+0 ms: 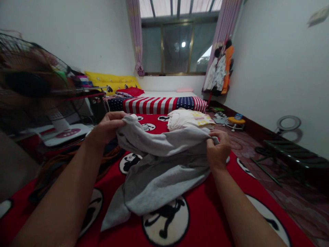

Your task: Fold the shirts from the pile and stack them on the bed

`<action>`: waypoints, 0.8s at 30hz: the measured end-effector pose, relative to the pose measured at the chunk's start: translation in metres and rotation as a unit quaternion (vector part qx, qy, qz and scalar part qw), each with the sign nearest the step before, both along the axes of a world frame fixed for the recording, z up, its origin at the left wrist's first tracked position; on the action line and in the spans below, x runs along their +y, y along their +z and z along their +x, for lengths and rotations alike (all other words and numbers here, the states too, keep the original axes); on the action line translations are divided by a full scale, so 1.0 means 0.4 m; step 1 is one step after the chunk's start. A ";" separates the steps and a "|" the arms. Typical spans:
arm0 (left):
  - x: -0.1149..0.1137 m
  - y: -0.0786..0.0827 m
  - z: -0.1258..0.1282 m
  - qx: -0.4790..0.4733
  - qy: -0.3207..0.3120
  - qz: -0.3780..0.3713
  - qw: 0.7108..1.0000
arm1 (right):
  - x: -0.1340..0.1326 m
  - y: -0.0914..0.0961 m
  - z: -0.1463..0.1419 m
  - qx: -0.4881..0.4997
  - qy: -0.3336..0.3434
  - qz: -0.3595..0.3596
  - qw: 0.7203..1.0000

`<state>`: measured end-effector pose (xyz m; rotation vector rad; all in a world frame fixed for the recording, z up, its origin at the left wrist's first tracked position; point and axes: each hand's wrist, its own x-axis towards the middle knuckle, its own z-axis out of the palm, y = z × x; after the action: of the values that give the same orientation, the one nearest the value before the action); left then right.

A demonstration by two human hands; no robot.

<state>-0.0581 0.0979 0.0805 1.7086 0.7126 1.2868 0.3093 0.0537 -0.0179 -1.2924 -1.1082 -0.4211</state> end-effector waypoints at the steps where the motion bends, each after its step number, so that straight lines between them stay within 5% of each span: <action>1: -0.009 0.007 -0.007 0.036 -0.020 -0.015 0.999 | 0.005 -0.007 0.017 0.056 0.010 0.005 0.998; 5: -0.037 0.028 -0.002 0.186 -0.091 -0.033 0.978 | 0.025 -0.050 0.087 0.223 -0.024 -0.032 0.974; 9: -0.034 0.009 0.056 0.312 -0.214 -0.096 0.921 | 0.026 -0.057 0.103 0.225 -0.014 -0.025 0.974; 14: -0.029 -0.054 0.141 0.389 -0.270 -0.134 0.870 | -0.002 -0.007 0.024 0.099 0.075 -0.056 0.991; 17: -0.037 -0.083 0.175 0.464 -0.247 -0.147 0.838 | -0.013 0.009 -0.017 -0.071 0.124 -0.116 0.983; 21: -0.042 -0.118 0.203 0.546 -0.166 -0.095 0.816 | -0.005 -0.011 -0.020 -0.274 0.084 -0.229 0.930; 24: -0.045 -0.145 0.226 0.541 -0.151 0.011 0.827 | 0.004 -0.025 -0.007 -0.277 0.057 -0.252 0.926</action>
<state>0.0322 0.0797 0.0227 2.4052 0.9686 -0.0144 0.3066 0.0554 -0.0277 -1.5897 -1.8492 -0.4419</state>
